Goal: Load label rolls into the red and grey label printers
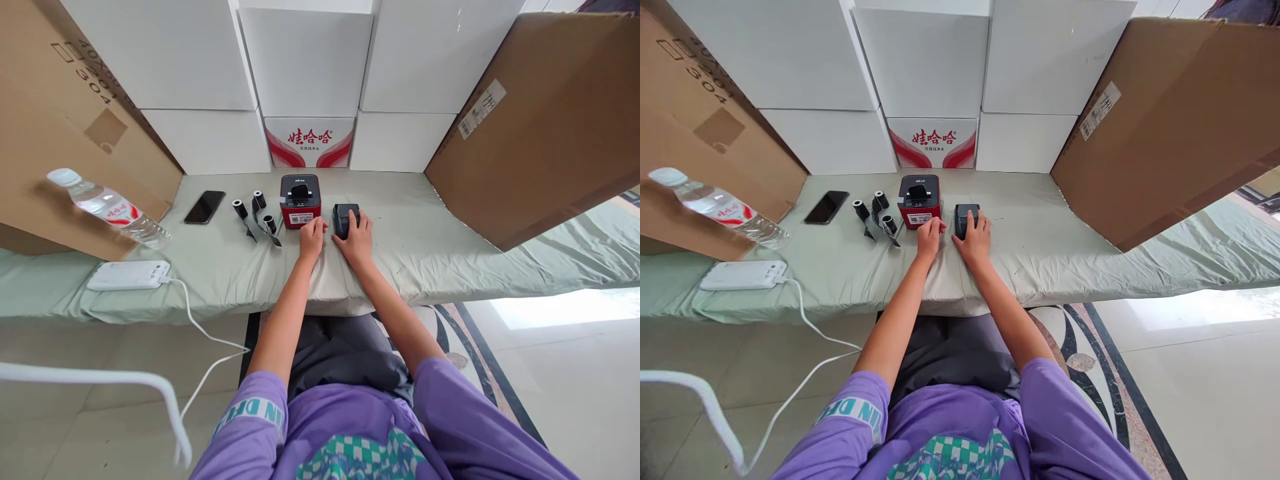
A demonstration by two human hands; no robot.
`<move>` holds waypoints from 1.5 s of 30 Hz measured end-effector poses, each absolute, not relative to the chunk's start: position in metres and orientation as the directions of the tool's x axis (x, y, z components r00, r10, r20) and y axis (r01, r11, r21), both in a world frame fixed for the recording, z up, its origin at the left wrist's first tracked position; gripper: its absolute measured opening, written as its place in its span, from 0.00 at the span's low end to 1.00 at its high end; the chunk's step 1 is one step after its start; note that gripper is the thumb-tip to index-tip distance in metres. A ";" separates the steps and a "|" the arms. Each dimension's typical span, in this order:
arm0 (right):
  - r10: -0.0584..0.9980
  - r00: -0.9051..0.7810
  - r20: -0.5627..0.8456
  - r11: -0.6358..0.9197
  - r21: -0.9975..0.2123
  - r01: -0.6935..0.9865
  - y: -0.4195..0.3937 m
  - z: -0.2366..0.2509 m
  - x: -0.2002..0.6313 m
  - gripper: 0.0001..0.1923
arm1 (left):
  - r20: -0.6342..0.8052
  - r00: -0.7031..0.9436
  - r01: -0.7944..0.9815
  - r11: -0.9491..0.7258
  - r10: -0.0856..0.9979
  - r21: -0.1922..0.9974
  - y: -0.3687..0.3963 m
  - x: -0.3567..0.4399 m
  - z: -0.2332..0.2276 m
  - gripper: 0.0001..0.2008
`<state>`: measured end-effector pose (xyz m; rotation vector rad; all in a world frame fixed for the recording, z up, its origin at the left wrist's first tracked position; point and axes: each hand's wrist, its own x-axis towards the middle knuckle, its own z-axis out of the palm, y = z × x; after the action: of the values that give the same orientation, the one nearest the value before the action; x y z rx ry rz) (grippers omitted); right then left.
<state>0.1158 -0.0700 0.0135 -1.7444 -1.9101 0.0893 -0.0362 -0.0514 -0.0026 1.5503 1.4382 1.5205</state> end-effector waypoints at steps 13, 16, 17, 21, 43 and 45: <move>0.864 0.151 0.481 0.170 -0.560 0.811 -0.081 0.018 0.120 0.34 | 0.324 -0.284 0.252 -0.255 0.903 0.933 -0.054 -0.037 0.003 0.21; 0.860 0.219 0.460 0.160 -0.652 0.741 -0.080 0.021 0.125 0.32 | 0.302 -0.301 0.241 -0.234 0.905 0.942 -0.052 -0.037 0.001 0.21; 0.861 0.242 0.448 0.152 -0.680 0.717 -0.079 0.021 0.127 0.31 | 0.296 -0.305 0.240 -0.228 0.905 0.944 -0.052 -0.037 0.000 0.21; 0.867 0.297 0.400 0.129 -0.756 0.642 -0.077 0.021 0.132 0.28 | 0.288 -0.320 0.236 -0.219 0.903 0.947 -0.052 -0.038 0.000 0.22; 0.744 0.505 0.437 0.520 -0.854 -0.027 -0.064 0.005 0.133 0.15 | 0.190 -0.658 0.131 -0.137 0.728 0.982 -0.049 -0.084 0.044 0.10; 0.732 0.518 0.443 0.518 -0.855 0.000 -0.064 0.005 0.133 0.14 | 0.175 -0.589 0.207 -0.061 0.789 0.976 -0.032 -0.117 0.064 0.10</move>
<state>0.1332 -0.0638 0.0051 -0.9310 -0.9316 0.5247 -0.1170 -0.0322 0.0635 1.0618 1.7645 1.6928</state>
